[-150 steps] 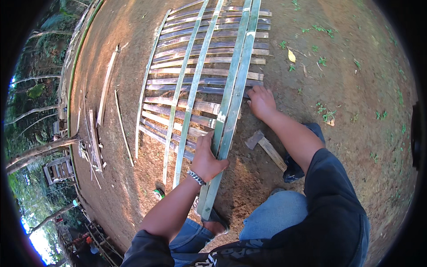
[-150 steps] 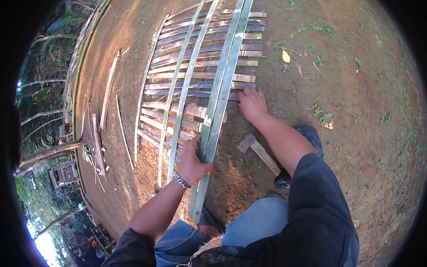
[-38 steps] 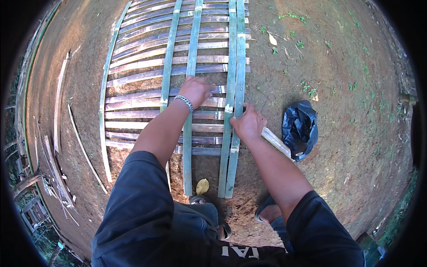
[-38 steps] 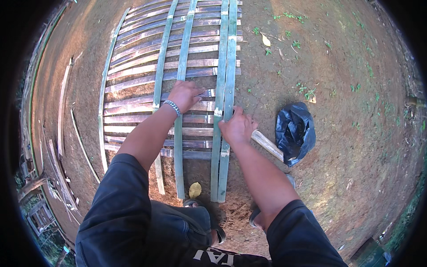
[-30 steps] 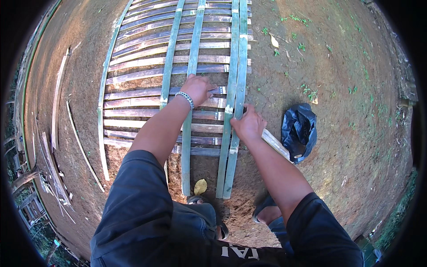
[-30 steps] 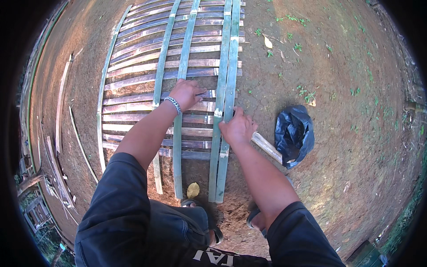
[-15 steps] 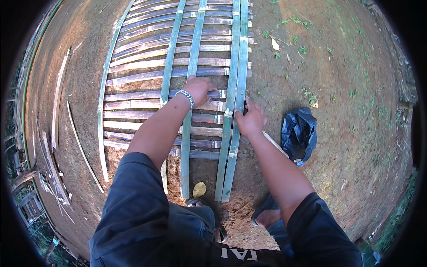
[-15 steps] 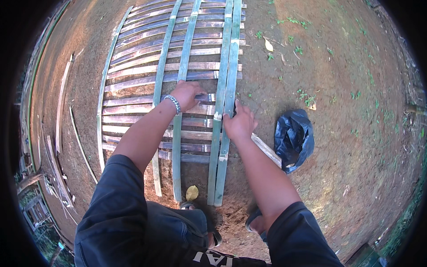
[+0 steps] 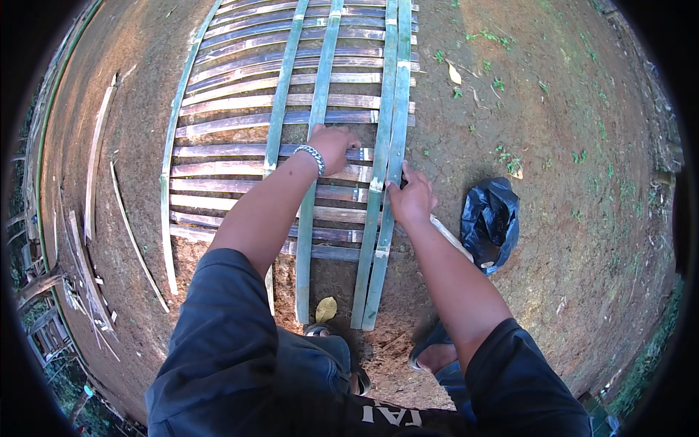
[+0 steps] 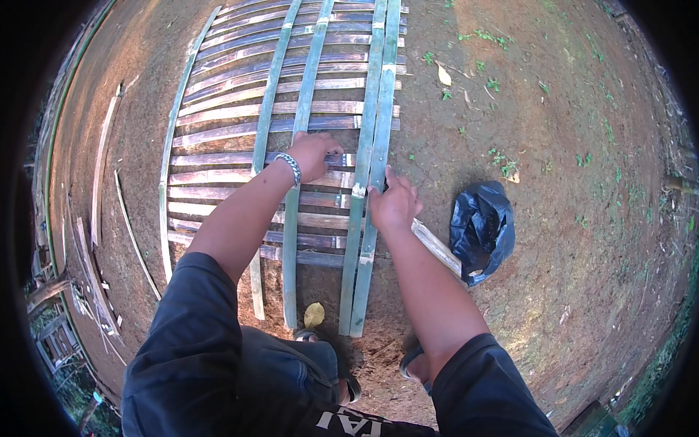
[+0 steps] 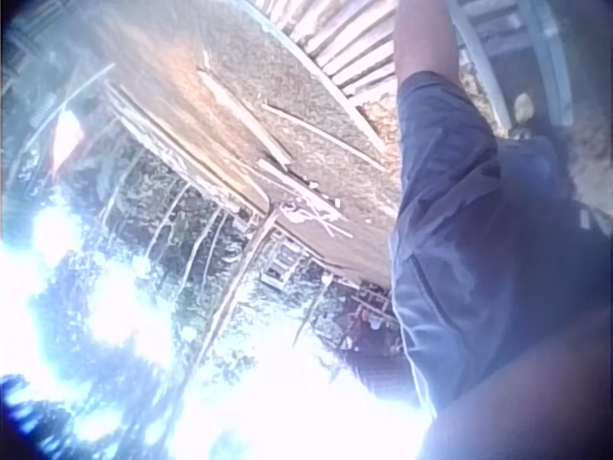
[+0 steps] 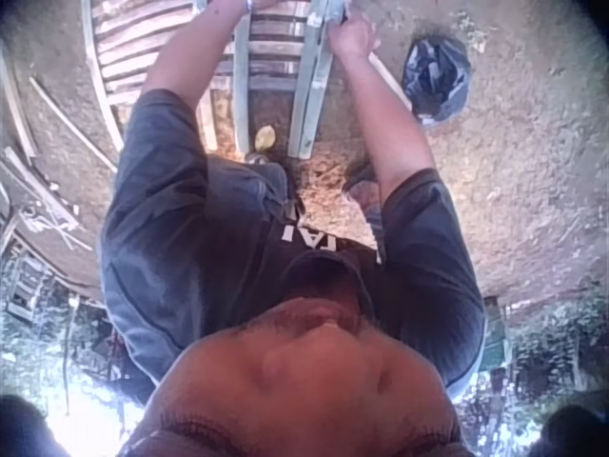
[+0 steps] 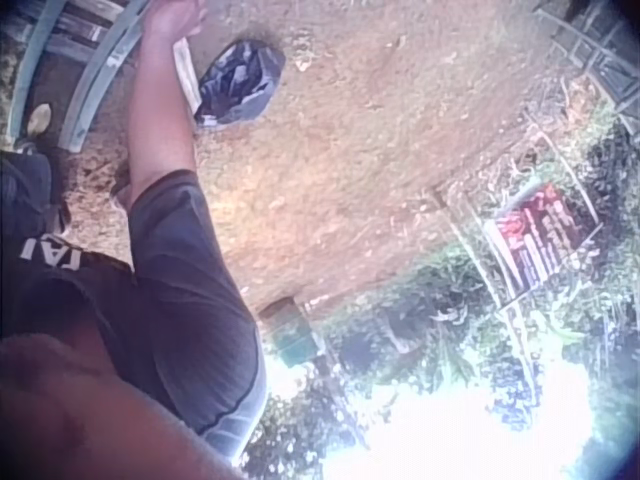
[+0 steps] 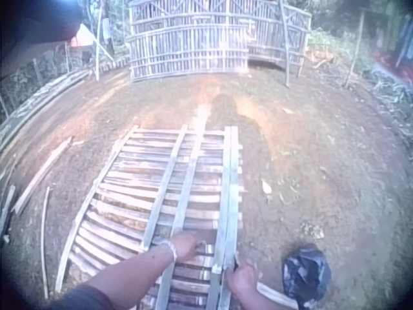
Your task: The person assembles a wooden slat structure on the ground using a hammer to drive nails into the wood. They position the slats and secure them with nails, working methodically along the length of the structure.
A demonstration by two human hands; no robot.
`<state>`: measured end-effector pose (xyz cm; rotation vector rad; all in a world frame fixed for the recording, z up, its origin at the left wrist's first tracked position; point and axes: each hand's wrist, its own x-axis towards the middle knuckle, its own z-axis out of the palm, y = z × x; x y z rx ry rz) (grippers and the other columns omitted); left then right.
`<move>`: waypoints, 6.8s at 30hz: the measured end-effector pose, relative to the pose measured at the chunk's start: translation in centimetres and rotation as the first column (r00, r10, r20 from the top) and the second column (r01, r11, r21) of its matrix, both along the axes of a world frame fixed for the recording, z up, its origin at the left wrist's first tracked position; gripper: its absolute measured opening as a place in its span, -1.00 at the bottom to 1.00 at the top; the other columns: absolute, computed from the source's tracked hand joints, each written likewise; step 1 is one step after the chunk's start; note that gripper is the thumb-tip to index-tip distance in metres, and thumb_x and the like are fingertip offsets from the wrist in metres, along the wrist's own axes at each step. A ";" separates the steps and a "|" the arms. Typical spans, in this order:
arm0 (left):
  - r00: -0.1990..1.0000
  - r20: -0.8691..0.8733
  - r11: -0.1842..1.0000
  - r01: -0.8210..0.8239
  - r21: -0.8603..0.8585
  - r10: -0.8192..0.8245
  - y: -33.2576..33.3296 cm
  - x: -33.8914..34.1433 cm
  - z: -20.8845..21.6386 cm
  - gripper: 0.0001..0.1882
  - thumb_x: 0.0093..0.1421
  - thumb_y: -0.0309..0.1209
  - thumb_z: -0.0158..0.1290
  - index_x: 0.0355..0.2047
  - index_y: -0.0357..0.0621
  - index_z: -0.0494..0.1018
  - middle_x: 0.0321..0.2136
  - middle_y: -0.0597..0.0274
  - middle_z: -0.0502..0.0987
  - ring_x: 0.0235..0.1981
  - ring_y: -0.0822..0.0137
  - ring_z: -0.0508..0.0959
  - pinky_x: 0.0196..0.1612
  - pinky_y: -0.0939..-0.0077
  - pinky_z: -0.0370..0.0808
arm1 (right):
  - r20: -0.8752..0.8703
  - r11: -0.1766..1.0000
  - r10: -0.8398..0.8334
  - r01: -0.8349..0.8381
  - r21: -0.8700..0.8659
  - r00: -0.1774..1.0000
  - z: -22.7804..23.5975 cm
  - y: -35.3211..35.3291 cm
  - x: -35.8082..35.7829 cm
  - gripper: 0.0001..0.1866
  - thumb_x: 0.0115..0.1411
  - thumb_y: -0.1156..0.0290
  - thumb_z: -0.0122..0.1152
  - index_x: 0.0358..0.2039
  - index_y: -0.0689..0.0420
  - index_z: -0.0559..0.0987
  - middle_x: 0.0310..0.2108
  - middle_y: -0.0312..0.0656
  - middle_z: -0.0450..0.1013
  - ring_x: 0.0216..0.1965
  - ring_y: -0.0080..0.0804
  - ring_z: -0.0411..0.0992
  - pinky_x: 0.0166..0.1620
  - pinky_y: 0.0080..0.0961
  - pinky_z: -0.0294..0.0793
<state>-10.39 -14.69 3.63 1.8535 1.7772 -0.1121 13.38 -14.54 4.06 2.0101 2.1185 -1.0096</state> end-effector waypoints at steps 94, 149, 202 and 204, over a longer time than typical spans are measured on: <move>0.934 0.356 0.855 -0.150 0.496 -0.042 -1.1 2.9 -4.6 -0.71 0.14 -0.51 0.20 -0.09 -0.12 0.67 -0.22 0.13 0.53 -0.09 0.05 0.47 0.09 0.21 0.47 | 0.022 0.997 0.041 -0.042 0.071 0.999 -0.1 -0.5 0.0 -0.33 0.24 0.18 0.33 0.35 0.01 0.45 0.14 -0.18 0.45 0.22 -0.22 0.37 0.26 -0.09 0.12; 0.986 -0.108 0.926 -0.077 0.369 0.125 13.0 9.1 -2.4 -0.39 0.29 -0.28 -0.06 0.36 -0.04 0.32 0.47 -0.28 0.02 0.52 -0.22 -0.04 0.46 -0.38 -0.21 | -0.298 0.987 0.154 -0.162 -0.004 0.942 1.4 0.7 5.3 -0.36 0.12 0.35 0.42 0.24 0.09 0.51 0.04 -0.19 0.46 0.13 -0.25 0.38 0.22 -0.06 0.13; 0.957 -0.073 0.879 -0.224 0.421 0.279 13.8 9.8 -3.6 -0.21 0.41 -0.09 -0.16 0.50 -0.30 -0.02 0.52 -0.23 -0.08 0.56 -0.11 -0.17 0.51 -0.27 -0.26 | 0.004 0.973 0.044 -0.041 -0.225 0.999 1.6 9.2 -0.4 -0.70 0.21 0.47 0.17 -0.15 -0.24 0.70 -0.17 -0.29 0.68 -0.03 -0.27 0.61 0.24 -0.08 0.25; 0.958 -0.073 0.873 -0.221 0.436 0.279 13.8 9.8 -3.7 -0.23 0.41 -0.11 -0.16 0.50 -0.28 0.00 0.52 -0.25 -0.10 0.56 -0.13 -0.19 0.50 -0.28 -0.25 | -0.001 0.971 0.040 -0.039 -0.237 0.999 1.7 9.3 -0.4 -0.69 0.22 0.48 0.16 -0.13 -0.24 0.70 -0.16 -0.27 0.67 -0.02 -0.27 0.61 0.23 -0.08 0.26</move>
